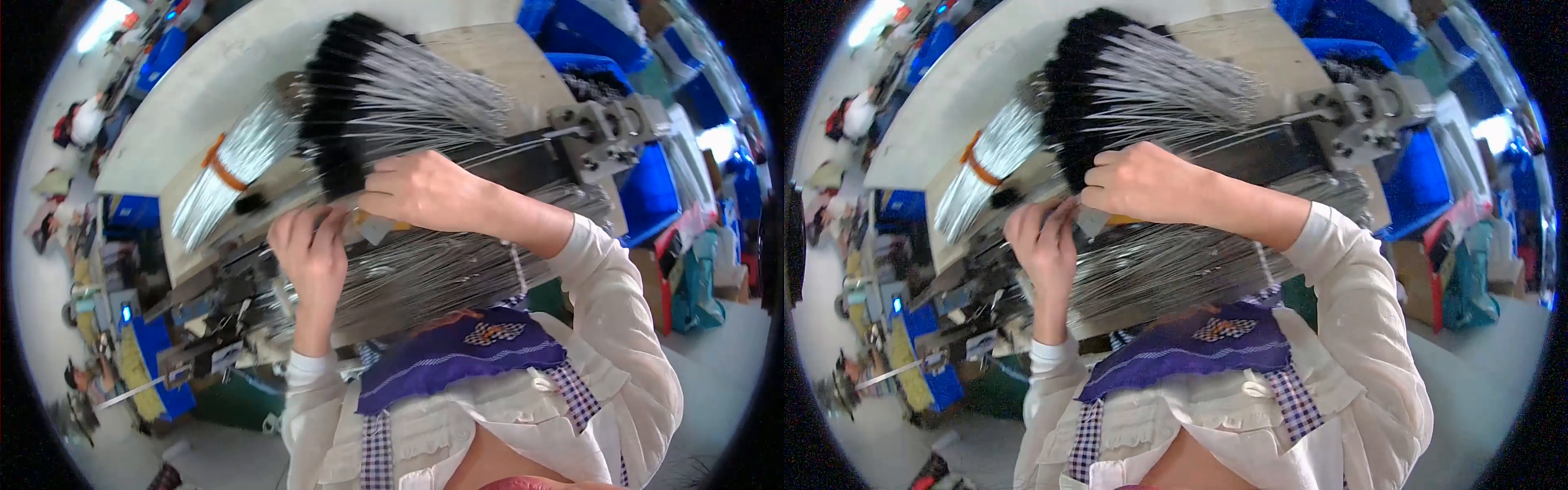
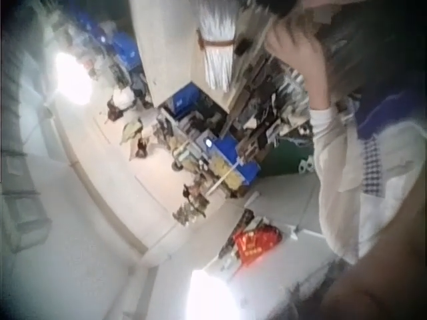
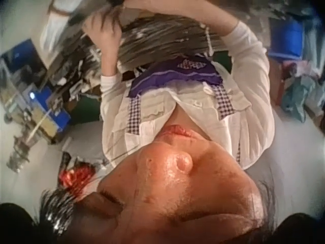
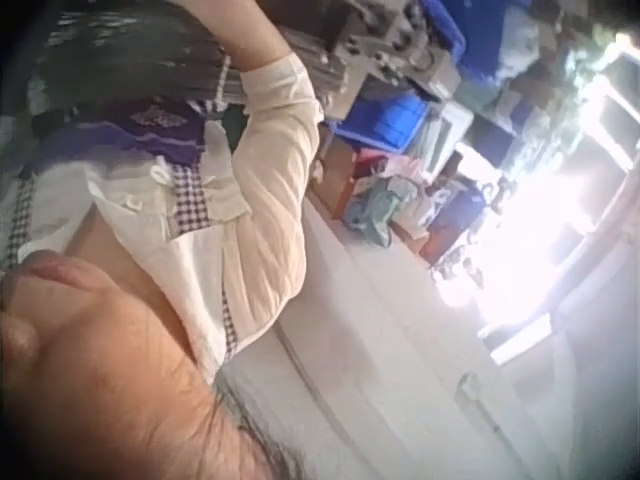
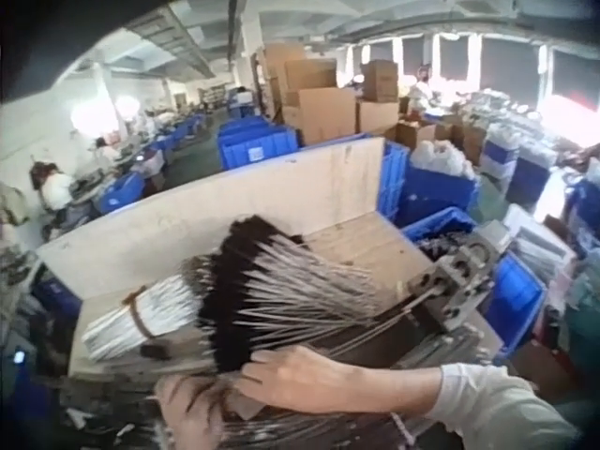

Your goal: The person inserts bundles of strands into a production machine by hand, securing them in a machine jig as part of a manufacturing process.

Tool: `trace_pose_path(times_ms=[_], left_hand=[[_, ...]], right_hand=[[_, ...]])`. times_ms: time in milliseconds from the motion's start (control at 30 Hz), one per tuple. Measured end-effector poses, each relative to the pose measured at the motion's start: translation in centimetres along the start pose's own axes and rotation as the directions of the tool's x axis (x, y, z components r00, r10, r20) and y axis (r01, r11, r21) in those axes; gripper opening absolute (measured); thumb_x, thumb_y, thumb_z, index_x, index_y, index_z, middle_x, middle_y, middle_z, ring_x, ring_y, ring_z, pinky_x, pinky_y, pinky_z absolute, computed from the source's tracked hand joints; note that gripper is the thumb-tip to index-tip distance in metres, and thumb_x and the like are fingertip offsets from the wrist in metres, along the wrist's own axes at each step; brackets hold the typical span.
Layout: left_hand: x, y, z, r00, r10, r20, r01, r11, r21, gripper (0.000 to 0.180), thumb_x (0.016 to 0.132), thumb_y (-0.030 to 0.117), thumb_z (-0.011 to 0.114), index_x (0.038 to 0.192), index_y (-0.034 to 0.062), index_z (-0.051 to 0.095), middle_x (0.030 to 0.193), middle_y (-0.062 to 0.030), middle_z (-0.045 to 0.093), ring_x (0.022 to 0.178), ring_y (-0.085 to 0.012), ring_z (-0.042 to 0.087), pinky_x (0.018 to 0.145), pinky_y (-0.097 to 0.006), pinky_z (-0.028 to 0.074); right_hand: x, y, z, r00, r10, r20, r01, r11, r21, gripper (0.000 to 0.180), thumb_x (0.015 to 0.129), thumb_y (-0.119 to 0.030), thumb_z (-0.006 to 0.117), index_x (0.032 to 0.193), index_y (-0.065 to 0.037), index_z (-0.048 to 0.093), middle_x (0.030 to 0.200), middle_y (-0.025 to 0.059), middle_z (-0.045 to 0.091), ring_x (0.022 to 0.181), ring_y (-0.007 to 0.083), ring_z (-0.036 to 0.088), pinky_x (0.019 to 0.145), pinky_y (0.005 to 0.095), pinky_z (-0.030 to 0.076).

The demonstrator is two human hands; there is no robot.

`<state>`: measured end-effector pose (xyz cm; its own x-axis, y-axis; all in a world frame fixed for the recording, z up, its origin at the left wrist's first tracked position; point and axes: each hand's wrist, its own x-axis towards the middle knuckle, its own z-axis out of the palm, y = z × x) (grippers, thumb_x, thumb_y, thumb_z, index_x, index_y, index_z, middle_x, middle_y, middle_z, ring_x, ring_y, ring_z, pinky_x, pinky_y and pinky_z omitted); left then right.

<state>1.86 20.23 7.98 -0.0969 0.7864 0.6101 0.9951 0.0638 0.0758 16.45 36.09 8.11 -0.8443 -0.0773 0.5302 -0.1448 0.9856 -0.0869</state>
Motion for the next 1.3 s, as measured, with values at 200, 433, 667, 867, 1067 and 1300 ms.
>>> trace_pose_path(times_ms=[200,433,667,867,1067,1300], left_hand=[[-12.8,3.1,0.8,0.557,-0.805,0.205,0.571,0.192,-0.798,0.016,0.096,0.013,0.052,0.101,-0.0002,0.06,0.07,-0.0038,0.055,0.06,-0.0104,0.052,0.057,-0.025,0.043],[-10.0,2.3,2.0,0.537,-0.382,0.752,0.344,-0.714,-0.609,0.042,0.095,0.027,0.054,0.128,0.002,0.047,0.079,-0.0045,0.056,0.049,-0.0094,0.046,0.042,-0.021,0.035],[-6.2,-0.7,0.6,0.562,-0.73,0.39,0.182,-0.35,-0.919,0.048,0.1,0.023,0.046,0.138,-0.0045,0.035,0.081,-0.0036,0.055,0.058,-0.0078,0.05,0.047,-0.021,0.043],[-9.4,1.6,2.1,0.371,-0.707,0.602,0.335,-0.503,-0.797,0.036,0.102,0.028,0.041,0.124,0.0012,0.05,0.063,-0.0002,0.048,0.048,-0.0086,0.044,0.043,-0.023,0.039],[-11.1,-3.6,-2.4,0.755,-0.392,0.527,-0.464,-0.886,0.006,0.029,0.097,0.033,0.048,0.102,0.0041,0.055,0.058,0.002,0.044,0.044,-0.0096,0.041,0.038,-0.024,0.037],[-11.8,-2.6,1.3,0.473,-0.741,0.477,0.765,0.076,-0.639,0.017,0.09,0.007,0.055,0.104,0.0045,0.045,0.067,-0.0009,0.048,0.047,-0.0081,0.046,0.037,-0.024,0.039]], right_hand=[[3.7,-2.0,6.2,0.998,-0.055,0.018,0.048,0.96,0.277,0.016,0.075,-0.011,0.061,0.089,-0.005,0.056,0.08,0.0069,0.053,0.076,0.0234,0.06,0.061,0.0341,0.052],[5.9,-3.1,3.7,0.996,-0.075,-0.04,0.085,0.904,0.418,0.018,0.072,-0.008,0.063,0.087,-0.003,0.054,0.079,0.0079,0.051,0.075,0.0248,0.06,0.06,0.0359,0.051],[6.8,-4.2,4.5,0.998,0.045,0.035,-0.055,0.913,0.405,0.015,0.074,-0.007,0.063,0.088,-0.003,0.057,0.081,0.0091,0.061,0.076,0.0256,0.063,0.062,0.0374,0.053],[7.3,-2.3,7.6,0.993,0.095,0.074,-0.117,0.894,0.433,0.017,0.074,-0.008,0.064,0.091,-0.005,0.062,0.084,0.0091,0.065,0.08,0.0273,0.064,0.066,0.0367,0.053],[7.9,-2.1,8.2,0.983,0.058,0.172,-0.13,0.889,0.44,0.019,0.074,-0.007,0.064,0.092,-0.004,0.063,0.084,0.0085,0.065,0.081,0.0266,0.064,0.071,0.0372,0.053],[8.5,-2.2,8.6,0.986,0.051,0.16,-0.117,0.89,0.44,0.02,0.072,-0.007,0.064,0.091,-0.004,0.062,0.083,0.008,0.063,0.079,0.0254,0.064,0.067,0.0364,0.053]])
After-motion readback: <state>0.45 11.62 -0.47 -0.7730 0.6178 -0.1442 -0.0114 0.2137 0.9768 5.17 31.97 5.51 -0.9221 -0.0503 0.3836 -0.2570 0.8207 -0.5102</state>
